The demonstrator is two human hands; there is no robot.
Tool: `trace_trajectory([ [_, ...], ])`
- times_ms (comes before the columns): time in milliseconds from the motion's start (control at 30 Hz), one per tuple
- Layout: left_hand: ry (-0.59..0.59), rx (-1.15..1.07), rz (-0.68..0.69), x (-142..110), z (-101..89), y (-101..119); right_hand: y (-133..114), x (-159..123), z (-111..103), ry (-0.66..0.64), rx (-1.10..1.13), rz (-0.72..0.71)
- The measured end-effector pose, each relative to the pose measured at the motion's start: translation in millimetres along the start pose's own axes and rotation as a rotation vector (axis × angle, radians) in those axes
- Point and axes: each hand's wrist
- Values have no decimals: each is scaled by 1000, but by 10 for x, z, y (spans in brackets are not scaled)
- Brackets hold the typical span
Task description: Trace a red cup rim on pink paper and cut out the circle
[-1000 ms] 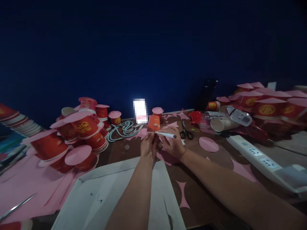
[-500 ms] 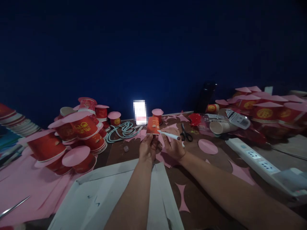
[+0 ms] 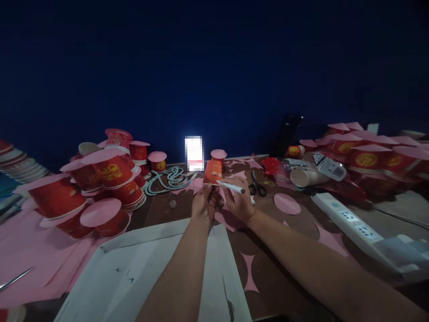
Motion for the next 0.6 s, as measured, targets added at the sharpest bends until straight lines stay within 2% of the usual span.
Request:
trace_trajectory([
  [600, 18, -10, -18, 8, 0, -1, 10, 8, -5, -7, 7, -7],
])
Point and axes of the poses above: each hand's wrist, its own x-axis towards the middle knuckle, its own z-axis out of the palm, y = z × x, and after that the axes turned 2 degrees about -z, right-handed
